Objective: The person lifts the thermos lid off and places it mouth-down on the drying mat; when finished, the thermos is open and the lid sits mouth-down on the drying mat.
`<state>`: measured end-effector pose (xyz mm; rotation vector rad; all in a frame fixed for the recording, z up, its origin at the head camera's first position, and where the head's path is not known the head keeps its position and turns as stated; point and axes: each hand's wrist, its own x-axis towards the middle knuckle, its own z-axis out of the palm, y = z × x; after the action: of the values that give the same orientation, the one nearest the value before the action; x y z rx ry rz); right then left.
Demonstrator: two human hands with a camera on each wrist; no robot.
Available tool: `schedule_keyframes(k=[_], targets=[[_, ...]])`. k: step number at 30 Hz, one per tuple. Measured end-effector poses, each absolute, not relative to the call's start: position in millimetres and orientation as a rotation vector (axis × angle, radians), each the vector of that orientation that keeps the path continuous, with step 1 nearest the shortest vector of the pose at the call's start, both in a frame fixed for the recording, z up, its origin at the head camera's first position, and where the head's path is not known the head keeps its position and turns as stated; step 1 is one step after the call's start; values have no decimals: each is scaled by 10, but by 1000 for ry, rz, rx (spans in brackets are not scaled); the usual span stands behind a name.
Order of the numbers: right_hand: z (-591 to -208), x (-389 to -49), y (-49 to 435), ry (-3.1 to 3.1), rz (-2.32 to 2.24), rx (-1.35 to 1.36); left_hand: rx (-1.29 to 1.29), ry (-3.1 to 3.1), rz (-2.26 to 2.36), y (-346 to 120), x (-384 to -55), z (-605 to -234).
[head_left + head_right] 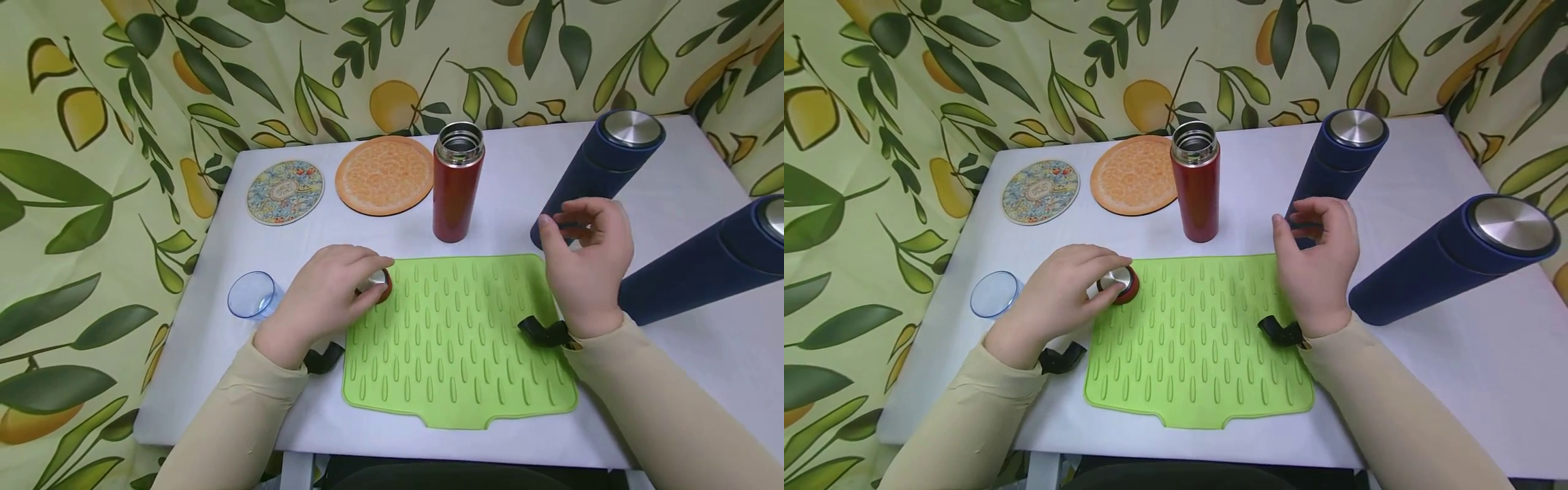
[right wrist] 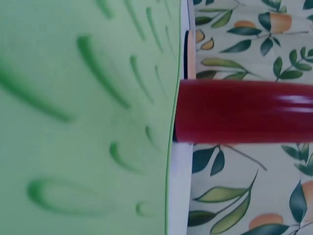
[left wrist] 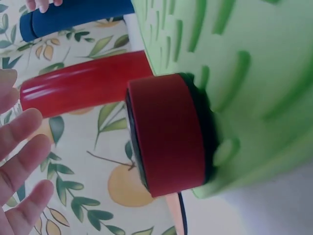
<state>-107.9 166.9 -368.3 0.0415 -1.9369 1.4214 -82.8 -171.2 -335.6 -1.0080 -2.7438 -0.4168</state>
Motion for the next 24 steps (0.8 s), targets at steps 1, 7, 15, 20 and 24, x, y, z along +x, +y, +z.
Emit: schedule_keyframes(k=[1, 7, 15, 20, 24], targets=[[-3694, -1085, 1693, -1894, 1418, 23, -1018, -2722, -425, -1708, -822, -3352], [-3685, -1158, 1847, -1812, 1436, -221, -1052, -2674, -439, -1682, -810, -3326], [-3656, -1257, 1942, -2014, 1574, -410, -1083, -2632, -426, -1668, -828, -3308], [-3630, -1288, 1928, -2056, 1536, -441, -1073, -2622, -427, -1670, -825, -3254], [-3657, -1302, 1931, -2052, 1506, -415, -1082, -2606, -449, -1664, -826, -3246]])
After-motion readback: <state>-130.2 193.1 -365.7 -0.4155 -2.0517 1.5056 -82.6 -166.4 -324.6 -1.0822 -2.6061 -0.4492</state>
